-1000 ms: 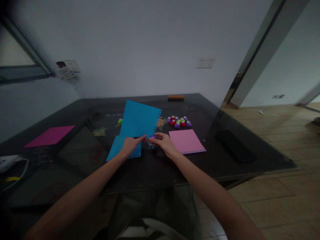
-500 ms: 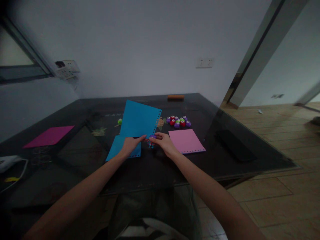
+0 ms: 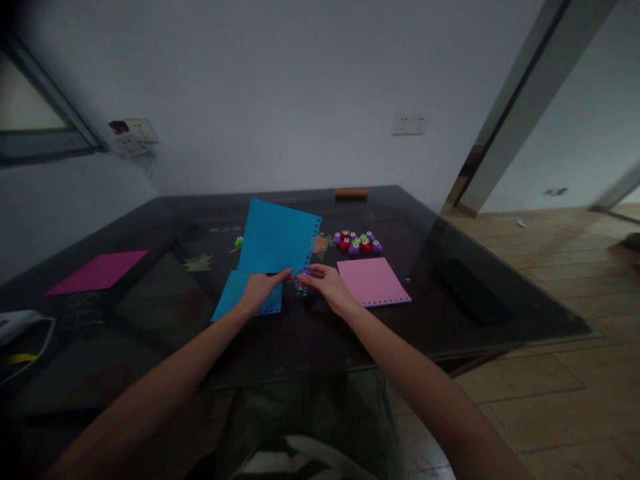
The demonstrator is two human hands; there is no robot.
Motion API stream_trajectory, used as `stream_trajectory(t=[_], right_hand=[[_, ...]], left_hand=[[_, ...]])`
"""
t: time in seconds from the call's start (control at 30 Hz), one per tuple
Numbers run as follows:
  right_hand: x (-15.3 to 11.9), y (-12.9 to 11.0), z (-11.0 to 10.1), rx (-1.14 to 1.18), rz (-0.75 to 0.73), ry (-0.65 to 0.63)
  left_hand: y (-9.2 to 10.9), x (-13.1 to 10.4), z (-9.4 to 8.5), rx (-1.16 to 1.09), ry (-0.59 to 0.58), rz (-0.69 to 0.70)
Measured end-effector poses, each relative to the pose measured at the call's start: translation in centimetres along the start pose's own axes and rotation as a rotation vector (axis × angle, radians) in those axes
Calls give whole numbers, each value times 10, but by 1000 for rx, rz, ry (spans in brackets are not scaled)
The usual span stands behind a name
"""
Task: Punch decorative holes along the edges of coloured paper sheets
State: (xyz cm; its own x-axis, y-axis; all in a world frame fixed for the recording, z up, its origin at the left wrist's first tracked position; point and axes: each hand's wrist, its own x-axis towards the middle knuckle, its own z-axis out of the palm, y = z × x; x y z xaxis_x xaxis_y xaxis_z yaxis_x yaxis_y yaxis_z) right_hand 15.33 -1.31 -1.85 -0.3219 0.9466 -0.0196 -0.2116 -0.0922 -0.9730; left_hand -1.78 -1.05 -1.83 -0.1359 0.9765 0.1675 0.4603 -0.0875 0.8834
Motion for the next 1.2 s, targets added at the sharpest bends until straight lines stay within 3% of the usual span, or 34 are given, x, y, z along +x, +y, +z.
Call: stream_trajectory(t=[0.23,0.6,0.77,1.2], right_hand=[[1,1,-1,4,-10,7],[0,0,1,0,-12,1],[1,2,-1,13,-10,-3],[2,2,-2,-14,-33,-24]], left_hand=[[8,-3,-3,72,-24,-75],[5,-2,-2,143,-40,-69],[6,-3,-1,119,-19,-2],[11,-4,-2,166,-51,-108]])
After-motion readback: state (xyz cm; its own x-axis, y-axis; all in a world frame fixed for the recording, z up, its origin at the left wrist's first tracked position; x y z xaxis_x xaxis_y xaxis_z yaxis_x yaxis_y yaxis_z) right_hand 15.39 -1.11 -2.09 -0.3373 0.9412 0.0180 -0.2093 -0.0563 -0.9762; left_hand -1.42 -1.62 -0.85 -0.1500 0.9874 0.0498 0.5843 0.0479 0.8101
